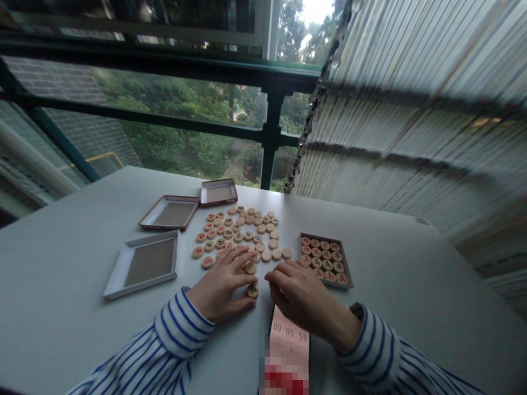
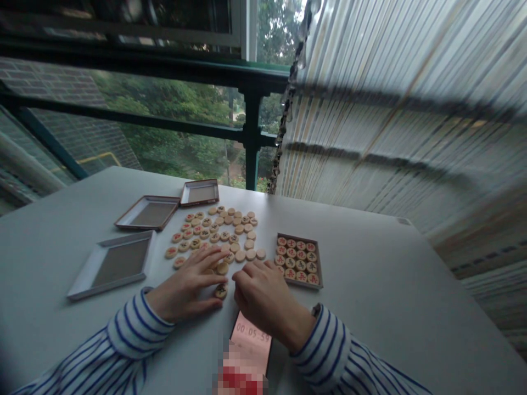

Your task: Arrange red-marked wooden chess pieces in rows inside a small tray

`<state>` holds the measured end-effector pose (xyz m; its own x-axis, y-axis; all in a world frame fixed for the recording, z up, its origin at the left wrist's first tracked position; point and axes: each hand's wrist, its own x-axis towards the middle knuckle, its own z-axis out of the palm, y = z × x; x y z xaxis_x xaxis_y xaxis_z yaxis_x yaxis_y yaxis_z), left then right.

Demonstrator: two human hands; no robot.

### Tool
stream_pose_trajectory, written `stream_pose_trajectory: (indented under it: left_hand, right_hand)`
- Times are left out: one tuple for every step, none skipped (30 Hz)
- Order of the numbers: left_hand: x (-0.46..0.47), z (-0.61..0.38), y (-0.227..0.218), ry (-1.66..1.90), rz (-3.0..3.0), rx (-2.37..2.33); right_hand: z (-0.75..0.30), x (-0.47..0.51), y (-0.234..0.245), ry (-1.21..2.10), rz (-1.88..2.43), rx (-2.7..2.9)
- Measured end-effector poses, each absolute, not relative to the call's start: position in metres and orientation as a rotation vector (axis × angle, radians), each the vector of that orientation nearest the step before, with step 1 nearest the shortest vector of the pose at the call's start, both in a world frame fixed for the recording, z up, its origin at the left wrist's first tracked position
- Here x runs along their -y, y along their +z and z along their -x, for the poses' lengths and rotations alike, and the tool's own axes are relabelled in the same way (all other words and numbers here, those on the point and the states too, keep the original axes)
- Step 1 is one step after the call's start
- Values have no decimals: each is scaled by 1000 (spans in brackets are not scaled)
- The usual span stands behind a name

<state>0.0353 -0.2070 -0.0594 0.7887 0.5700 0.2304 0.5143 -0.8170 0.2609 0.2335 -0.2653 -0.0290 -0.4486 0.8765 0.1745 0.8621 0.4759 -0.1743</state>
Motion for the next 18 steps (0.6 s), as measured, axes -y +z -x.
stream_pose_trajectory:
  left_hand:
    - [207,-36,-59,449,-2796,-851]
    - [207,-36,-59,450,-2797,-848]
    - [207,-36,-60,455,-2798,-846]
    - [207,-36,-60,460,-2799,-845]
    - [207,-36,-60,467,-2800,-845]
    - [207,-36,-61,475,-2801,-842]
    - [207,-36,-62,484,-2802,-839]
    - [206,-36,-62,495,-2803,-833]
    - [206,-36,-63,509,-2805,-826]
    - [206,-36,-64,525,-2807,-819]
    - [206,-36,-64,545,-2807,-814]
    - [205,-37,-65,567,-2806,-806]
    - [205,-37,-65,593,-2804,-800]
    - [204,-38,-66,627,-2799,-795]
    - [204,-38,-66,664,-2794,-790]
    - [203,-38,-66,700,-2789,-782]
    - [203,-39,-67,734,-2785,-775]
    - [203,-39,-67,761,-2781,-769]
  right_hand:
    - [-233,265,-29,84,1495,2487]
    - [-233,265,-29,84,1496,2492]
    - [-233,265,-29,84,1497,2496]
    - [-233,265,-29,86,1497,2502]
    - [-233,265,-29,87,1497,2506]
    - [-233,266,-29,88,1496,2511]
    - [-233,266,-29,90,1497,2514]
    - [-233,266,-29,91,1497,2516]
    - [-233,266,-29,91,1499,2516]
    - [-233,266,-29,91,1500,2516]
    - [-233,266,-29,90,1500,2515]
    - [-233,266,-29,89,1500,2515]
    - [-233,266,-29,88,1501,2513]
    - [-233,265,-30,86,1500,2510]
    - [-233,265,-30,83,1502,2506]
    - [-233,265,-31,80,1503,2500]
    - [-233,264,-32,78,1506,2494]
    - [-233,264,-32,77,1510,2487]
